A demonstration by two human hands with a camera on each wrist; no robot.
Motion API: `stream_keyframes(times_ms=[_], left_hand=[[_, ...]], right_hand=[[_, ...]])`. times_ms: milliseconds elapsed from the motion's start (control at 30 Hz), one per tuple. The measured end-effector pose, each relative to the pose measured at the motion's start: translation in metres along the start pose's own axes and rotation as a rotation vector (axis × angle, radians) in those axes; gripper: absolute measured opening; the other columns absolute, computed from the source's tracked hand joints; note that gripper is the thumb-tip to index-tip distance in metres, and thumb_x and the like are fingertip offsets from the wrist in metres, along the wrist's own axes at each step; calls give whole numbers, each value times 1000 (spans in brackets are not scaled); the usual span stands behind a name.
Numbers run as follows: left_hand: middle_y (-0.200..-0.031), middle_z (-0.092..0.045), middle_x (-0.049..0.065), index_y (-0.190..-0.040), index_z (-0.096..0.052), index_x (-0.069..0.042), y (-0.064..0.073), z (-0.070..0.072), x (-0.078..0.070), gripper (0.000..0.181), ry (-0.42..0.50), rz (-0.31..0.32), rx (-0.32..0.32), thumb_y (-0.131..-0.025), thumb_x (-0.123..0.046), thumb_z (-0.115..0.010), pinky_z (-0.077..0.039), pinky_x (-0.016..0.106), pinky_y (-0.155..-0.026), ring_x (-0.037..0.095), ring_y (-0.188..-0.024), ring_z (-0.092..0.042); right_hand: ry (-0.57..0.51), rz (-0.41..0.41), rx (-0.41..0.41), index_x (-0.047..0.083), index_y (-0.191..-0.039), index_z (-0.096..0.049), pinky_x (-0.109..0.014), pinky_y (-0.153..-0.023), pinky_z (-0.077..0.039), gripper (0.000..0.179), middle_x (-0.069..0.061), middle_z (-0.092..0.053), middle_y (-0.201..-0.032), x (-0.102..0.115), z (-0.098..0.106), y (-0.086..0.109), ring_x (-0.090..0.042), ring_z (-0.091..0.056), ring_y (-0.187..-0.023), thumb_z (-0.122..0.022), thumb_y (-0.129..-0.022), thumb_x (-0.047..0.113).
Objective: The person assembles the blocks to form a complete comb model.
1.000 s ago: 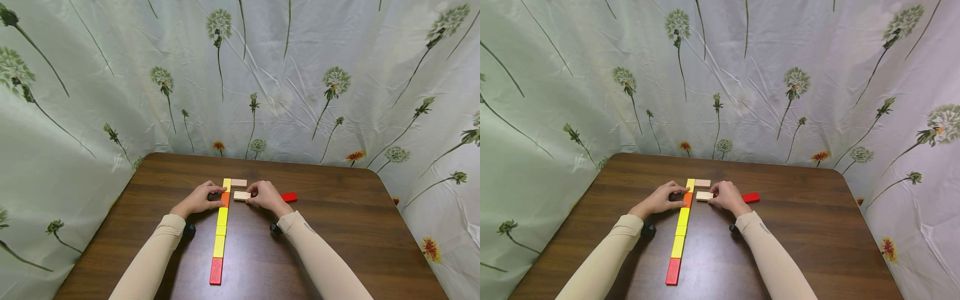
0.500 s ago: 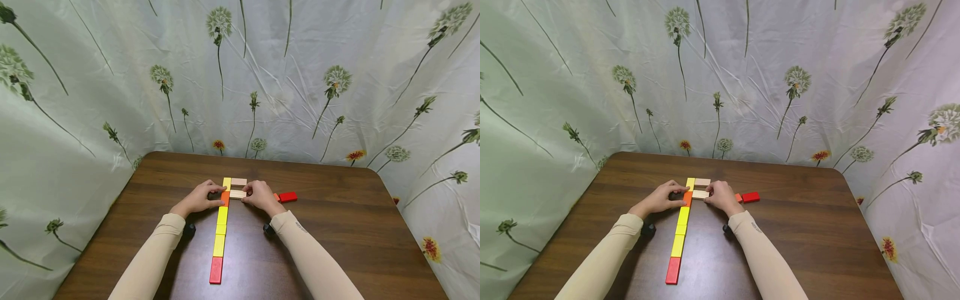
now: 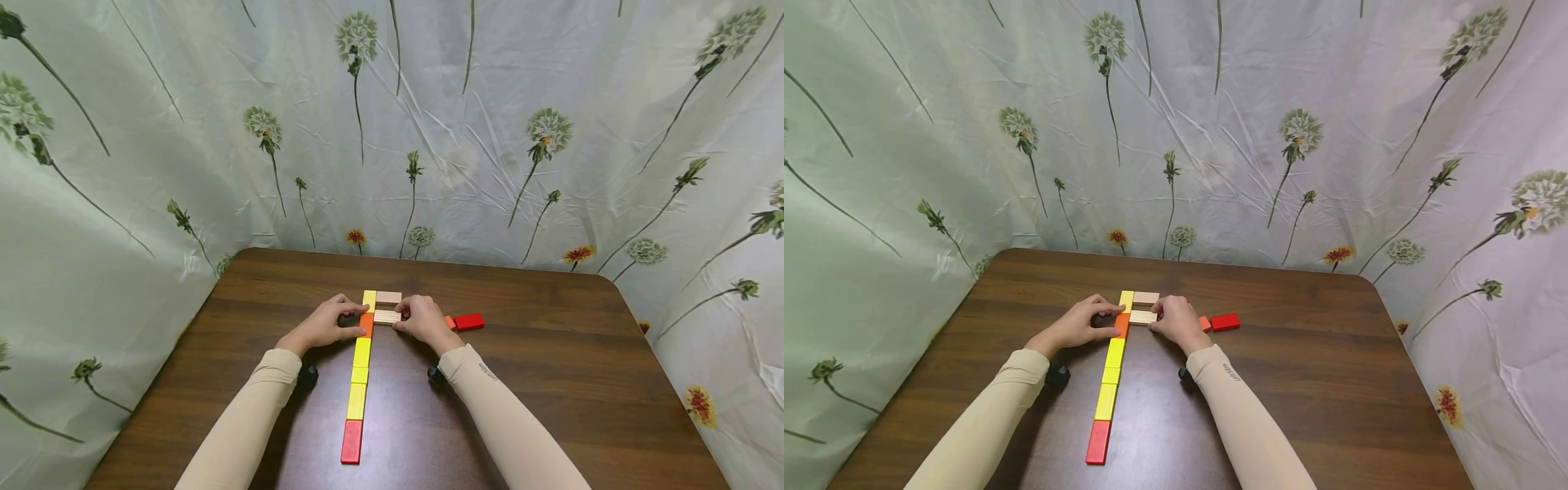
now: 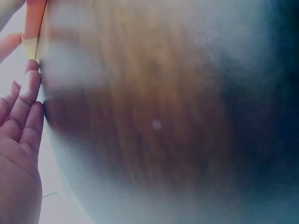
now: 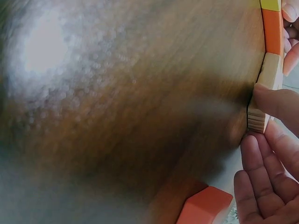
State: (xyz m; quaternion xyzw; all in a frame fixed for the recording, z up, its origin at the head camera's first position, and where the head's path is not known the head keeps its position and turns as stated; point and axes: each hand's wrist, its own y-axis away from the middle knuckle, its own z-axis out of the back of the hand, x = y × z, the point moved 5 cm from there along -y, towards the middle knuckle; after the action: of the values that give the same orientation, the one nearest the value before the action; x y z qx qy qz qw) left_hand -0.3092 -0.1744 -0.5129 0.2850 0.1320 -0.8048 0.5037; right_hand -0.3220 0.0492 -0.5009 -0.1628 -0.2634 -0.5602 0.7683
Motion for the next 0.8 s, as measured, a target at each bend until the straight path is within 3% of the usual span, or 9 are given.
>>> stream_keyframes(times_ms=[800], left_hand=[[-132, -64, 8, -147, -68, -20, 1, 0, 5, 58, 2, -13, 1, -96, -44, -81, -51, 49, -108, 25, -119, -62]], right_hand=[[10, 67, 12, 8, -110, -81, -37, -90, -59, 30, -6, -74, -99, 3, 0, 2, -18, -70, -93, -94, -84, 16]])
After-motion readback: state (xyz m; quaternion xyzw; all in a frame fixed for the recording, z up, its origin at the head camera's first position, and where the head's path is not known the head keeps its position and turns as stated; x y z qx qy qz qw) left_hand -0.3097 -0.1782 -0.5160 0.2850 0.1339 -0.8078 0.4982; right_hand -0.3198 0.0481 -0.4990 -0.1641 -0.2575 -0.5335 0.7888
